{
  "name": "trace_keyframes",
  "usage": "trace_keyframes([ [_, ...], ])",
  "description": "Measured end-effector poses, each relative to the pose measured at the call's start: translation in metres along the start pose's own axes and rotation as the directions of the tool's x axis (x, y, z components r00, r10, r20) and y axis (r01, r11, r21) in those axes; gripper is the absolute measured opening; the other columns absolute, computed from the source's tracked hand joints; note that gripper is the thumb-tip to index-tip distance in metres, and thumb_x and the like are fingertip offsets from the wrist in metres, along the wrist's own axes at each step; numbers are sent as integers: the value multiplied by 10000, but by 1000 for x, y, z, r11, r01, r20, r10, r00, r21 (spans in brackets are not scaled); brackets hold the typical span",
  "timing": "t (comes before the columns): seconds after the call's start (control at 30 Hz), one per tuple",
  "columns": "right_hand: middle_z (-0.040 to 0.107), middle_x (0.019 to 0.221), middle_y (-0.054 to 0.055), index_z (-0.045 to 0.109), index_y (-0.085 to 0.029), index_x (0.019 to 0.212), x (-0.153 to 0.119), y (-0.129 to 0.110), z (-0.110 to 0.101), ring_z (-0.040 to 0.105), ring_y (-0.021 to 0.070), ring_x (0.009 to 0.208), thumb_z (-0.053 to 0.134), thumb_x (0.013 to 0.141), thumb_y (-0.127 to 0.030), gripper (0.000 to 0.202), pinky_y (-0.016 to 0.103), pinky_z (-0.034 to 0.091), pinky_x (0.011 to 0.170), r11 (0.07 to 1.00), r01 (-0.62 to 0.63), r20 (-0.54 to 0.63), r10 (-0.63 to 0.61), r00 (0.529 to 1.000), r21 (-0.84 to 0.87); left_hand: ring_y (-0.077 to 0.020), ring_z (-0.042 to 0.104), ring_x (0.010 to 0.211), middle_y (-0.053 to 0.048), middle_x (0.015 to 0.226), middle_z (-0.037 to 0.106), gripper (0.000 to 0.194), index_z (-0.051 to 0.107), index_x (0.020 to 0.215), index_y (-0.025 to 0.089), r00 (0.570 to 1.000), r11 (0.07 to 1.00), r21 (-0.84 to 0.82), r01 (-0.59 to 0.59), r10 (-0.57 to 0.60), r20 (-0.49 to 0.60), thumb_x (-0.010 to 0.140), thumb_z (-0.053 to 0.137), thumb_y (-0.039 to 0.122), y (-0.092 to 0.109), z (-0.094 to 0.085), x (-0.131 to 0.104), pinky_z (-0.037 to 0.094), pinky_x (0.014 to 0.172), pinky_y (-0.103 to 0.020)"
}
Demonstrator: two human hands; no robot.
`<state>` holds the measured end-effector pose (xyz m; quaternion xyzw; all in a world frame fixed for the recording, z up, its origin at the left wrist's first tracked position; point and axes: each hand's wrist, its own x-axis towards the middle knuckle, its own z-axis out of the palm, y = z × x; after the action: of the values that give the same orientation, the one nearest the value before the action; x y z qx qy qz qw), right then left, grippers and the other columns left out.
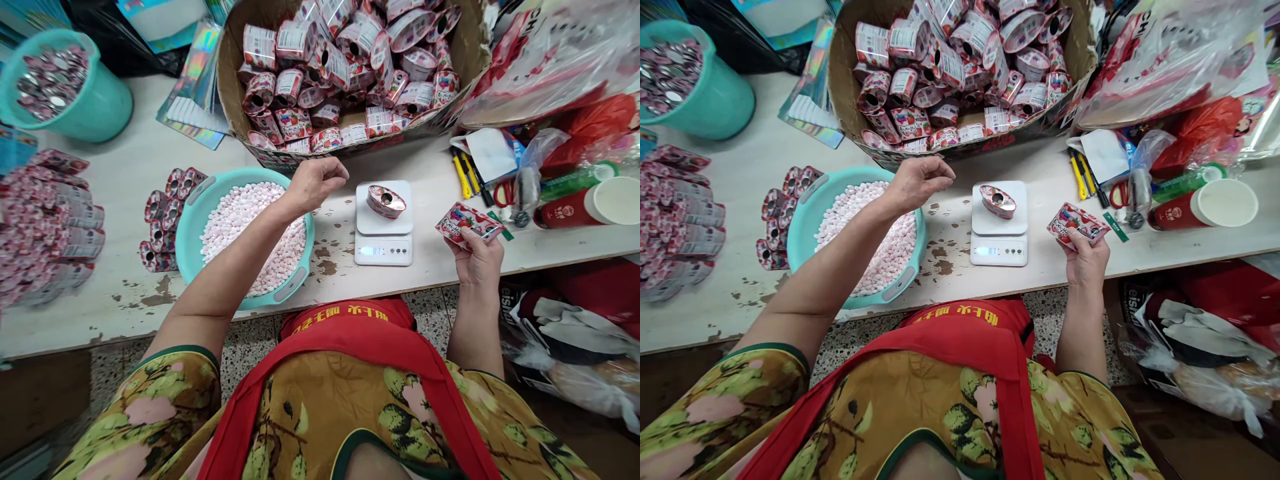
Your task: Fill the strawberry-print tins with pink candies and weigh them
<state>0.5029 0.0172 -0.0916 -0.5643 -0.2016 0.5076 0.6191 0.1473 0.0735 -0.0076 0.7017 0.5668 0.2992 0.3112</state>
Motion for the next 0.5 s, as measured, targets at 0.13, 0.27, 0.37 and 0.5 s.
trace_keyframes([
  [0.13, 753, 955, 2, 700, -185, 1010, -2, -4, 2, 743, 168, 816, 870, 543, -203, 497, 285, 659, 646, 1000, 13, -8, -12, 1000, 2, -158, 571, 723, -35, 798, 705, 163, 745, 881, 140, 999, 1000, 25, -18, 17, 52, 814, 615, 213, 0, 8, 1, 453, 738, -304],
  [0.27, 751, 947, 11, 698, -174, 998, -1, -8, 1, 740, 165, 801, 863, 536, -201, 492, 280, 660, 644, 1000, 21, -25, -21, 999, -8, -183, 626, 790, -43, 857, 724, 161, 742, 946, 151, 990, 993, 98, -69, 56, 127, 855, 625, 214, -2, 21, 10, 484, 799, -325],
  [0.37, 754, 920, -11, 699, -183, 968, -2, -10, 5, 737, 152, 793, 850, 525, -187, 469, 276, 668, 640, 1000, 12, -21, -12, 1000, -19, -277, 630, 1136, -117, 1257, 700, 401, 687, 1227, 181, 968, 942, 257, -218, 176, 177, 833, 740, 238, 7, 45, 17, 487, 946, -389],
  [0.5, 773, 956, -15, 723, -222, 903, -9, -13, 22, 760, 175, 866, 823, 508, -172, 411, 294, 694, 650, 997, 41, 23, -40, 999, -67, -283, 573, 1280, -133, 1451, 593, 429, 589, 1401, 272, 891, 763, 518, -387, 165, 423, 974, 630, 265, 32, 83, 25, 477, 854, -368],
])
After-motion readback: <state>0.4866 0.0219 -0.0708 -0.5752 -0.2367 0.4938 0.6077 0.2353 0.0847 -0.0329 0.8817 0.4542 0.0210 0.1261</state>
